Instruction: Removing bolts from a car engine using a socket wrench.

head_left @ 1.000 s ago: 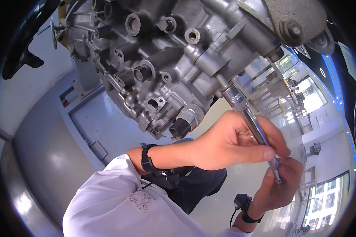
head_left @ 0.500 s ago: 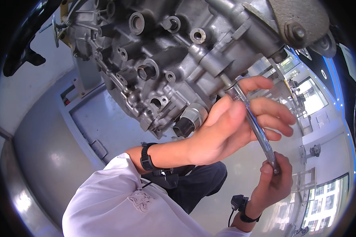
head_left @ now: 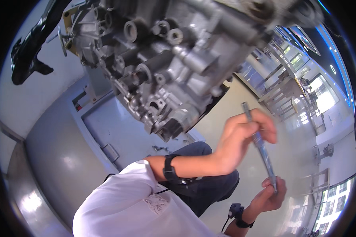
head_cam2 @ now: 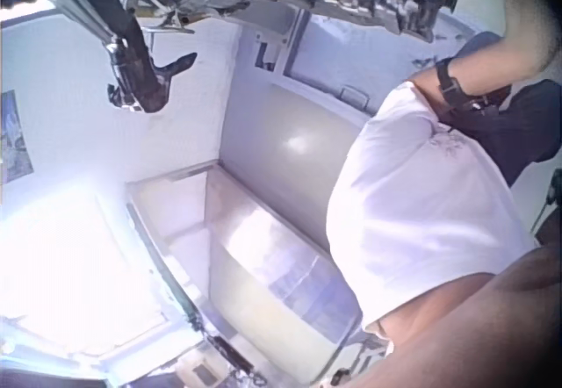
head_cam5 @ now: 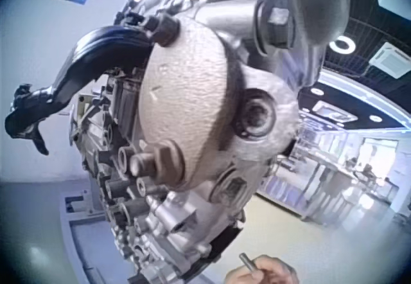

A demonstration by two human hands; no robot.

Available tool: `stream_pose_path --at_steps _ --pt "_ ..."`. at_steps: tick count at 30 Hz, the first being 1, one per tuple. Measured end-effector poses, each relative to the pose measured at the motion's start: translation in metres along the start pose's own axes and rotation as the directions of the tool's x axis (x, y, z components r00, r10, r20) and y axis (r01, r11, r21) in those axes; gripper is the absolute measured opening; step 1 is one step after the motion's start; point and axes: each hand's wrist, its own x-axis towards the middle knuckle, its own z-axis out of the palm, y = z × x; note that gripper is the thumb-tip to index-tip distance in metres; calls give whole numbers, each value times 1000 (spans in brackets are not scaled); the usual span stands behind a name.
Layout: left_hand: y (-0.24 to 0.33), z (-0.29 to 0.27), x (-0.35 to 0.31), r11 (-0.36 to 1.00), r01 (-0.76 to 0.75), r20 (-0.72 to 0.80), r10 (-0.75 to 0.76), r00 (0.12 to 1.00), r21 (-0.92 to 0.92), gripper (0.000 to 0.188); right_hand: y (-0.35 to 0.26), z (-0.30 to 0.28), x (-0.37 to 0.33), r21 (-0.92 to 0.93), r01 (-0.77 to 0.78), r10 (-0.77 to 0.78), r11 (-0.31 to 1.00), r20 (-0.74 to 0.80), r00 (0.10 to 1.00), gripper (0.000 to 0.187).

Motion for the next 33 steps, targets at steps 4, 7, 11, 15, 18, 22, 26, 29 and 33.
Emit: stream_pose_path --at_steps 4,7,11,15,18,22,26,29,33 --pt "-45 -86 -44 957 249 -194 -218 956 151 25 32 -13 -71 35 -400 398 916 58 916 24" --pt "-78 -206 -116 437 574 -371 -466 803 693 35 62 -11 -115 146 -768 758 623 128 639 22" --pt "-70 -366 -206 -491 513 -710 -488 508 704 43 100 -11 -143 607 -792 960 72 174 221 25" --pt "-56 -399 -248 -759 424 -867 -398 299 494 45 120 6 -130 795 -556 911 -242 384 152 31" --pt "-55 -380 -248 -820 371 -890 -333 311 436 43 131 21 -114 735 -494 797 -464 590 129 31" --pt "-60 -353 -216 -861 312 -908 -330 258 401 39 159 42 -100 622 -597 686 -506 710 159 27" --pt "-74 -369 -195 -755 410 -854 -393 341 511 40 184 63 -59 489 -830 655 -269 725 215 24" --pt "-98 -297 -112 -299 622 -684 -427 591 724 27 191 79 -15 333 -935 591 121 733 337 24" --pt "-120 -179 11 651 471 -210 -439 874 595 40 191 94 25 270 -749 450 605 659 602 23"
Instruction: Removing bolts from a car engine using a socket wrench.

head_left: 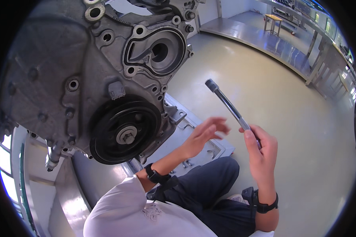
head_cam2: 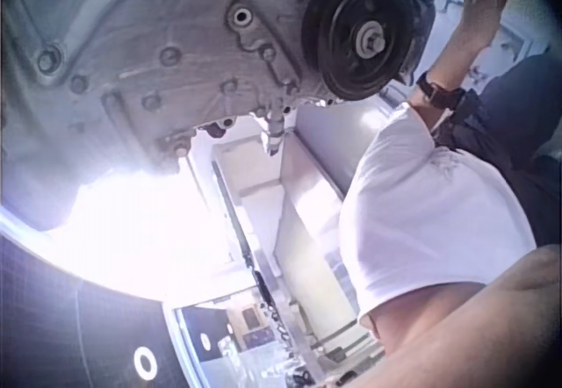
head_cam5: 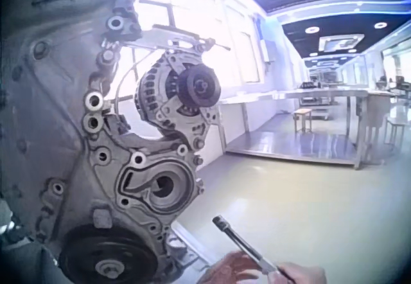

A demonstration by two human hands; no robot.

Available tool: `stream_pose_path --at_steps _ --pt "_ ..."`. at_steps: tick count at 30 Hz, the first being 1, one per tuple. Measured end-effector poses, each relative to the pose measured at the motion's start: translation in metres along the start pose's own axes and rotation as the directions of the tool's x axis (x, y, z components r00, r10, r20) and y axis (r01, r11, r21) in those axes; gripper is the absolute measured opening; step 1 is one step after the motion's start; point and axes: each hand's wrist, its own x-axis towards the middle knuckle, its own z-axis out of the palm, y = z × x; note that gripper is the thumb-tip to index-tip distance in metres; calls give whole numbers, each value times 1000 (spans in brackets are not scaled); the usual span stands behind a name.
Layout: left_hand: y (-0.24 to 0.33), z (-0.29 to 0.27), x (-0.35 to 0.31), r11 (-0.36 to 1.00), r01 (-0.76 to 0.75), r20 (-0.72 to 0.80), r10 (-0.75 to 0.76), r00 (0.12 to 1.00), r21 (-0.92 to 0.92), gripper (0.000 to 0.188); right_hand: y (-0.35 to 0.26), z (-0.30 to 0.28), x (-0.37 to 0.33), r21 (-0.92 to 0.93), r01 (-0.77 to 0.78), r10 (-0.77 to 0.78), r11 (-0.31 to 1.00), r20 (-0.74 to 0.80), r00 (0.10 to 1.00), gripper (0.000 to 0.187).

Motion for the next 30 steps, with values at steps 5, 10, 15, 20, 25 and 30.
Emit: stream_pose_path --at_steps 5,10,15,20,25,30 --pt "72 33 60 902 -308 -59 304 951 -302 38 -25 1 34 -141 232 -238 962 -28 971 21" --pt "93 44 96 801 -439 -189 397 898 -406 30 -61 -12 70 -266 289 -300 919 2 954 21" --pt "101 39 112 764 -473 -276 386 880 -439 27 -69 -18 103 -358 268 -263 894 65 963 24" --pt "108 31 116 778 -499 -334 387 859 -381 26 -74 -23 119 -10 -94 93 996 245 965 21" --pt "114 42 117 770 -486 -323 376 869 -413 26 -62 -14 111 -573 587 -632 571 150 761 19" --pt "118 43 117 623 -439 -285 336 898 -647 27 -83 -10 92 -312 105 -124 944 -41 991 22"
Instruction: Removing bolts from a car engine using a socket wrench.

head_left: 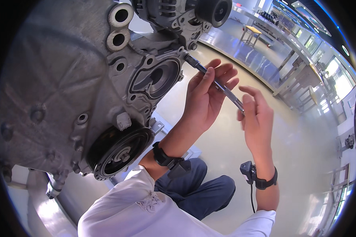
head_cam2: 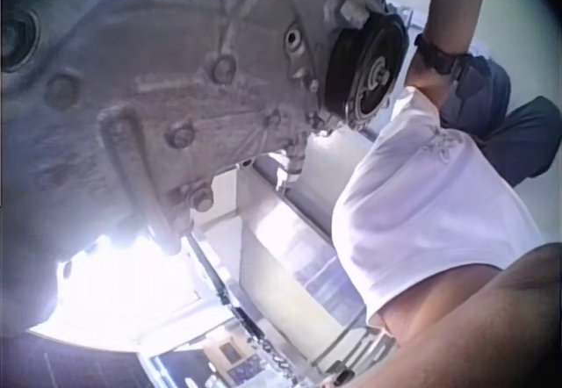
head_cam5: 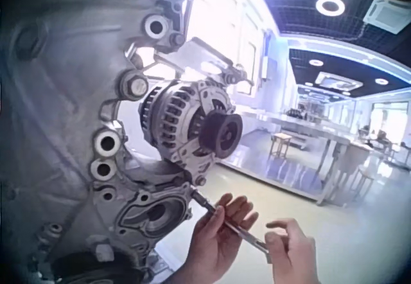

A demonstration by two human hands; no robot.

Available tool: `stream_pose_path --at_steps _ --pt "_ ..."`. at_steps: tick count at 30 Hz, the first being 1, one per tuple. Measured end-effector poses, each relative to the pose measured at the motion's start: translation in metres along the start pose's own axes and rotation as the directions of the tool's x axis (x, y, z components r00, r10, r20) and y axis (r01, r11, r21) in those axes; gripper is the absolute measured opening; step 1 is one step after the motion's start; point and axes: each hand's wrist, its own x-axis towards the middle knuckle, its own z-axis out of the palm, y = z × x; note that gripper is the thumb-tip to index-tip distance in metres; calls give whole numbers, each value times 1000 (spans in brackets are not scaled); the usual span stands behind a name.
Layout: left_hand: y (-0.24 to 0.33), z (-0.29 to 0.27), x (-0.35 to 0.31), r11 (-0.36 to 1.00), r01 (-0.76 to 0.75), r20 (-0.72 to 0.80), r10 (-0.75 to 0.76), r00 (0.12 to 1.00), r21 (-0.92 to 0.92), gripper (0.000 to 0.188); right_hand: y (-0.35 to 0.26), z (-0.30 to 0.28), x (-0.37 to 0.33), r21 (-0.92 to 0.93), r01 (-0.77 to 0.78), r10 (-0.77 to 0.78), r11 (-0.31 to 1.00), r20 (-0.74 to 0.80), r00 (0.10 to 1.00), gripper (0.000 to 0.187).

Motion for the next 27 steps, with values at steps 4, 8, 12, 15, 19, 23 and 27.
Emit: stream_pose_path --at_steps 4,8,12,15,19,23,27 --pt "0 -1 6 982 16 56 -5 998 -187 27 -7 -3 2 -97 -109 110 989 -2 994 17" --pt "-1 1 0 965 139 158 -104 982 -224 25 7 4 5 -163 322 -347 933 -162 924 13" --pt "-10 7 -4 930 183 34 -181 983 -318 15 17 0 1 20 165 -159 986 -177 971 20" --pt "-11 5 2 919 128 41 -121 992 -372 12 14 -6 -6 153 -108 122 982 -81 989 42" --pt "-10 5 4 912 122 87 -95 992 -391 11 9 -10 -9 156 -222 220 962 30 975 40" --pt "-9 7 7 904 133 87 -107 990 -407 12 7 -11 -8 101 -121 123 988 -21 992 30" --pt "-2 7 1 984 167 38 -165 986 -67 15 4 5 -7 -195 249 -290 949 -215 933 18"
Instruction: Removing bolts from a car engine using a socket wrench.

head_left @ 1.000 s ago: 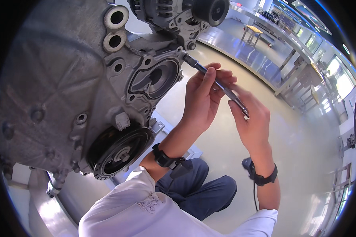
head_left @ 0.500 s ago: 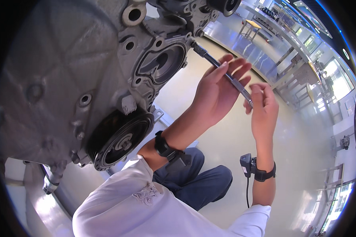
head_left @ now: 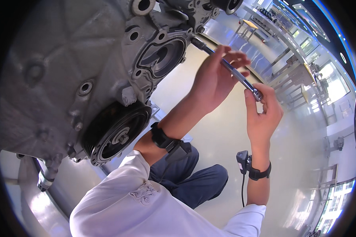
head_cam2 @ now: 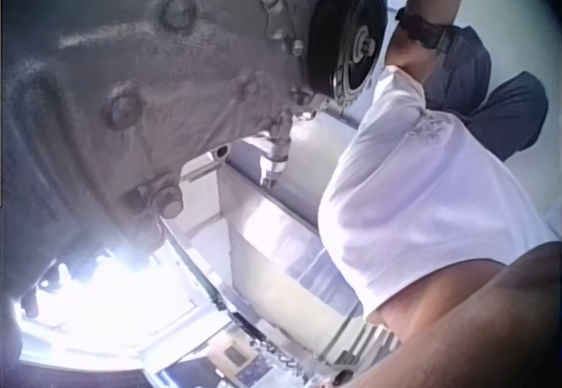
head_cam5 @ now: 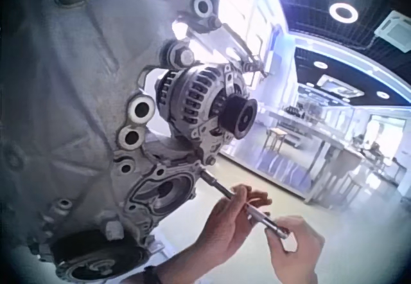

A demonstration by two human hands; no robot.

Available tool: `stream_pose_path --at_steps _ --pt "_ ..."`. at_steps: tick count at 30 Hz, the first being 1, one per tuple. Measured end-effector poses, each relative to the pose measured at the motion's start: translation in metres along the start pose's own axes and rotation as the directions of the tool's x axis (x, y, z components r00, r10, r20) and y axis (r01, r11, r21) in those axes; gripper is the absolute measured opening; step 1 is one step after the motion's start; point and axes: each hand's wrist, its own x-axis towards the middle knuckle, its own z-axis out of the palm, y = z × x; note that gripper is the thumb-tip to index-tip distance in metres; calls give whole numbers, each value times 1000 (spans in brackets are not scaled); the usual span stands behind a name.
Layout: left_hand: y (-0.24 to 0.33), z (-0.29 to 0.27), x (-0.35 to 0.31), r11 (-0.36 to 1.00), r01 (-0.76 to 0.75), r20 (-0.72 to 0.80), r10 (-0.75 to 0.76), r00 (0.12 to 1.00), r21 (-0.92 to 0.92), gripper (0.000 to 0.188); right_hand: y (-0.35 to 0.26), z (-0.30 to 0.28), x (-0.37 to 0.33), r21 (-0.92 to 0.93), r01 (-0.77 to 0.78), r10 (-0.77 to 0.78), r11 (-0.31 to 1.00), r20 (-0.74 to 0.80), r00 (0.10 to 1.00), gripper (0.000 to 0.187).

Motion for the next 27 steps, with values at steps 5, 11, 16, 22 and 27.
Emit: stream_pose_path --at_steps 5,11,16,22,27 --pt "3 0 -4 982 86 -143 -62 988 166 14 2 5 1 71 53 -48 996 -81 996 10" --pt "12 -13 -1 982 104 25 -109 994 155 16 4 -3 -6 200 -261 246 945 95 965 15" --pt "22 -21 1 925 143 32 -165 986 352 18 -9 -5 -3 324 -399 328 858 254 910 14" --pt "15 -12 -6 840 106 -54 -91 994 532 24 -5 6 0 -13 -11 11 1000 -18 1000 15" --pt "13 -18 -3 927 30 55 -54 997 375 29 -10 -14 4 165 -557 500 814 291 816 16"
